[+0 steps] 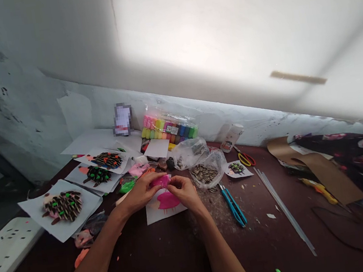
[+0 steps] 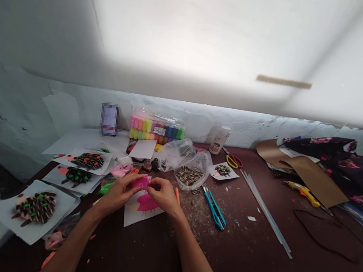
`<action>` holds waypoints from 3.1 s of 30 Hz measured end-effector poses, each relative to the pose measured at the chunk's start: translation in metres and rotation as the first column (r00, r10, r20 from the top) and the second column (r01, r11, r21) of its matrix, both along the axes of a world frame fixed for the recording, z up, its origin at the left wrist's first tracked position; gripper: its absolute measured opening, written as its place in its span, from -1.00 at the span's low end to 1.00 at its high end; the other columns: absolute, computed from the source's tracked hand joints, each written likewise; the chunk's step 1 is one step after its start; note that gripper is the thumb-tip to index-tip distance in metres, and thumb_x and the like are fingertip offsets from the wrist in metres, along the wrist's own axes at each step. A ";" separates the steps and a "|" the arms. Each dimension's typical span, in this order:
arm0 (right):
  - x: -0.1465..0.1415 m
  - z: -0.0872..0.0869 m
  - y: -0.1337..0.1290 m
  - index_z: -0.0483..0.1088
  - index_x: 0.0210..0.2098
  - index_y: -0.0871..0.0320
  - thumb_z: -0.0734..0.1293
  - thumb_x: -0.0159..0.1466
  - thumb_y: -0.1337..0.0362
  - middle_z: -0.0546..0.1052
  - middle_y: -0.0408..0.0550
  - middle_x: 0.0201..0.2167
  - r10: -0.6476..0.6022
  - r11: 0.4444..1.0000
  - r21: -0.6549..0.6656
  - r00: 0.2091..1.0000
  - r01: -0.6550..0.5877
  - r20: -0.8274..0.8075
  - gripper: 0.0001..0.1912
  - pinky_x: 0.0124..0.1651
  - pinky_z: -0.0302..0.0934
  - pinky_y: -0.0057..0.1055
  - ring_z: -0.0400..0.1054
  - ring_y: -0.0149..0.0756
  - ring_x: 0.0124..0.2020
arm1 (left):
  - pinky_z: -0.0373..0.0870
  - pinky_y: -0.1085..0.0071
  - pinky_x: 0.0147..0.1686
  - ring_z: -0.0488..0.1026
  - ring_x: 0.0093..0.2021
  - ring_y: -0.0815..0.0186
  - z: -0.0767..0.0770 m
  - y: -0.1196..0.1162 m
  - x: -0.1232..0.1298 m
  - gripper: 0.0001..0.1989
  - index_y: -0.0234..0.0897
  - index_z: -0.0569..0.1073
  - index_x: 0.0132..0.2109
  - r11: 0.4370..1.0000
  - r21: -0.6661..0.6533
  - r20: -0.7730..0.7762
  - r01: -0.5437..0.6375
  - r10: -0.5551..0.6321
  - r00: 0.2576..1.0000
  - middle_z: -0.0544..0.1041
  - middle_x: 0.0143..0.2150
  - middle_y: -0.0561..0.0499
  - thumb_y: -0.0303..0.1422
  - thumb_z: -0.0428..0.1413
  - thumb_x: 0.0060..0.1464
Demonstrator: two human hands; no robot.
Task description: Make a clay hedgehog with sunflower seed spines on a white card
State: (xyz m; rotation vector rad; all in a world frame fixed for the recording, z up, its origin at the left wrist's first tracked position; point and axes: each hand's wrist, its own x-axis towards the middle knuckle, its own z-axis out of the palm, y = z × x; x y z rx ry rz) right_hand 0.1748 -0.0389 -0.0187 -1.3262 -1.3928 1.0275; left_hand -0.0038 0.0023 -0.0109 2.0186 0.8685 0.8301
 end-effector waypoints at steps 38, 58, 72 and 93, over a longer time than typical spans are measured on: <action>-0.009 0.019 -0.015 0.45 -0.37 0.15 0.26 0.32 0.36 0.49 -0.08 -0.39 -0.212 0.905 0.420 0.790 -0.063 0.576 -0.83 -0.23 0.18 -0.43 0.34 -0.31 -0.31 | 0.44 0.33 -0.19 0.48 -0.26 0.23 0.006 -0.007 0.007 -0.59 -0.29 0.57 -0.18 0.993 -0.112 0.022 -0.037 0.040 0.999 0.55 -0.26 -0.05 -0.06 0.03 0.14; 0.015 0.012 -0.012 0.43 -0.40 0.15 0.27 0.23 0.36 0.48 -0.13 -0.42 -0.273 0.947 0.270 0.881 0.176 0.385 -0.89 -0.30 0.13 -0.47 0.30 -0.37 -0.40 | 0.25 0.00 0.05 0.36 0.04 -0.01 -0.008 0.008 -0.009 -0.78 -0.19 0.56 -0.21 0.857 0.422 -0.252 -0.296 0.425 0.869 0.57 -0.14 -0.13 -0.31 0.01 0.16; -0.002 0.000 -0.019 0.47 -0.38 0.14 0.32 0.26 0.42 0.48 -0.10 -0.36 -0.165 0.979 0.203 0.594 0.002 0.787 -0.88 -0.20 0.05 -0.43 0.29 -0.31 -0.24 | 0.30 0.14 0.03 0.42 -0.05 0.11 -0.006 0.003 -0.002 -0.76 -0.22 0.59 -0.28 0.926 0.331 -0.305 -0.182 0.288 0.908 0.59 -0.18 -0.07 -0.41 0.01 0.14; 0.004 0.009 -0.024 0.54 -0.08 0.00 0.24 0.34 0.40 0.50 -0.05 -0.24 -0.017 0.992 0.073 0.449 -0.107 0.893 -0.70 -0.17 0.09 -0.40 0.28 -0.27 -0.17 | 0.17 0.11 0.13 0.27 0.14 0.00 0.014 -0.023 0.008 -0.36 -0.16 0.40 0.16 0.992 0.107 -0.564 0.059 0.012 0.826 0.48 0.09 -0.06 -0.34 0.21 -0.16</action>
